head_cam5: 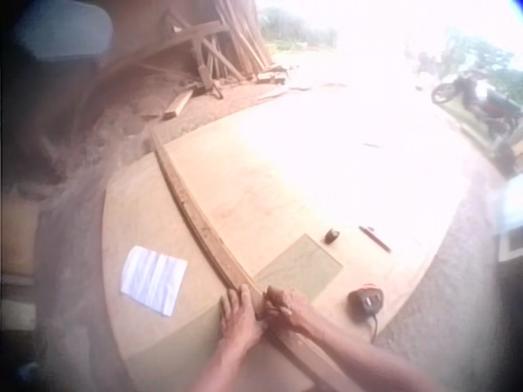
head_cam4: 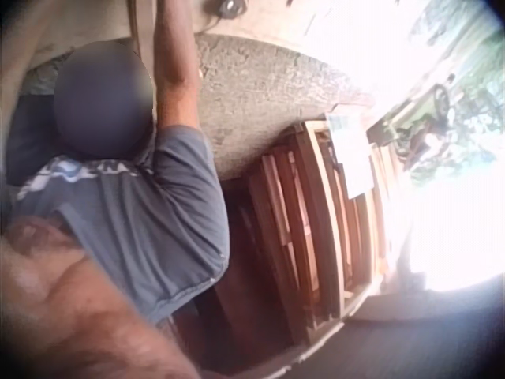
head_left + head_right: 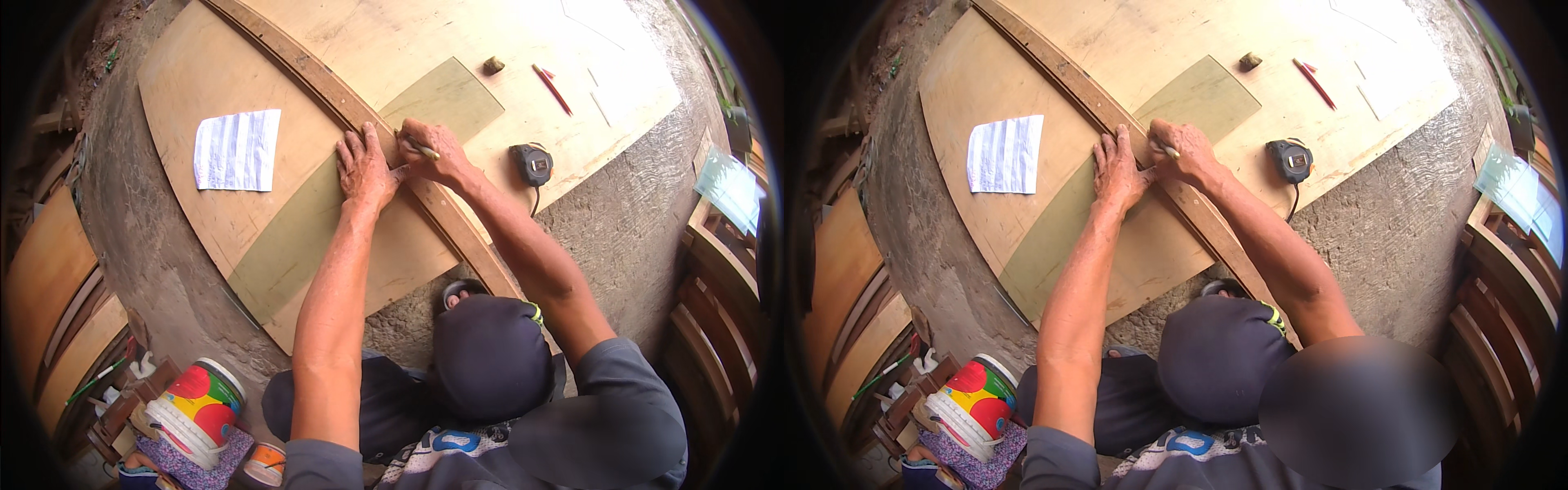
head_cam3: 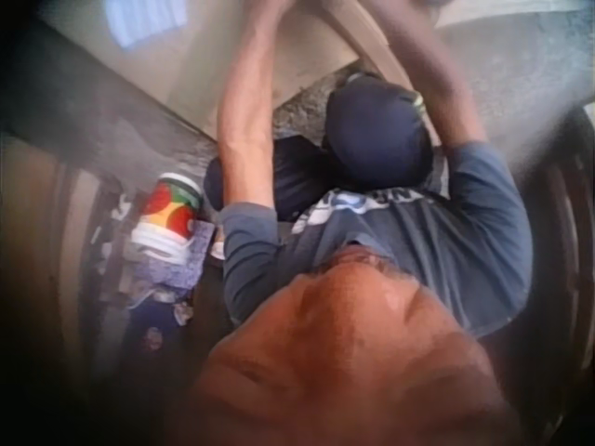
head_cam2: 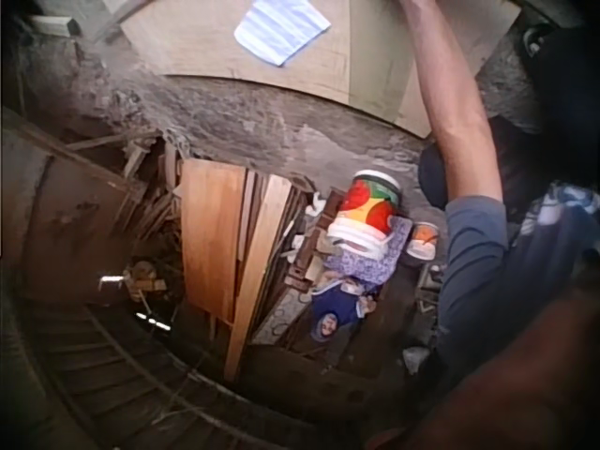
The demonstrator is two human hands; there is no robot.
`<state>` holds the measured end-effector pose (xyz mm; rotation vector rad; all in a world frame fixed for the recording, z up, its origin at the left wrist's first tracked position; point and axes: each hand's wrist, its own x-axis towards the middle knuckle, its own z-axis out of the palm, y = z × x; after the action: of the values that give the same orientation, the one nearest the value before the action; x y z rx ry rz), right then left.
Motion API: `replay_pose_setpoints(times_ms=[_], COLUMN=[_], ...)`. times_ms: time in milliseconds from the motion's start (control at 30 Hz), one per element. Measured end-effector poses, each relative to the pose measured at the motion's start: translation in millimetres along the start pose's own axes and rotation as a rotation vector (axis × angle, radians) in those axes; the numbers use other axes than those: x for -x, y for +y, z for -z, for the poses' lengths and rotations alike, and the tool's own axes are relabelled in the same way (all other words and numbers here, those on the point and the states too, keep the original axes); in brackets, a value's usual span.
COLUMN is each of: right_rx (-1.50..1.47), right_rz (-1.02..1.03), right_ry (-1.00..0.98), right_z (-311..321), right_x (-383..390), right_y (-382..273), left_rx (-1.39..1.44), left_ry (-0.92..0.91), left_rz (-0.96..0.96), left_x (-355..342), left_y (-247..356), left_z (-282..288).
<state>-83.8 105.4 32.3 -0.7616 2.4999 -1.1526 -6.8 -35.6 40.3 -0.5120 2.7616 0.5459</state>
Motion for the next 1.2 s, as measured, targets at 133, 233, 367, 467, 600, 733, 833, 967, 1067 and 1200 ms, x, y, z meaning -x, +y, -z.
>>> replay_pose_setpoints(times_ms=[133,233,367,467,600,733,833,967,1067,1200], right_rx=[0.029,-0.009,0.000,0.019,0.110,0.330,0.405,0.404,0.405,0.481], right_rz=[-0.051,-0.089,-0.073,-0.091,-0.028,-0.147,-0.143,-0.299,-0.293,-0.230], right_ry=[-0.050,-0.119,-0.065,-0.063,0.020,-0.014,-0.011,-0.163,-0.156,0.046], right_z=[17,30,32,32,24,31,38,39,58,120], right_x=[51,82,87,86,127,210,255,271,268,257], right_y=[6,11,13,15,9,1,1,4,10,31], left_rx=[0.020,0.022,0.026,0.029,0.049,0.094,0.132,0.160,0.295,0.237], left_ry=[0.023,0.002,-0.029,-0.043,-0.050,-0.018,0.056,0.135,0.216,0.199], left_rz=[-0.009,-0.003,0.010,0.024,0.033,0.027,0.010,-0.041,-0.016,0.088], left_x=[1,1,1,1,1,0,5,7,7,5], left_y=[0,1,3,3,3,-1,-7,-16,-23,-25], left_z=[-2,1,4,6,6,3,-6,-20,-24,-25])
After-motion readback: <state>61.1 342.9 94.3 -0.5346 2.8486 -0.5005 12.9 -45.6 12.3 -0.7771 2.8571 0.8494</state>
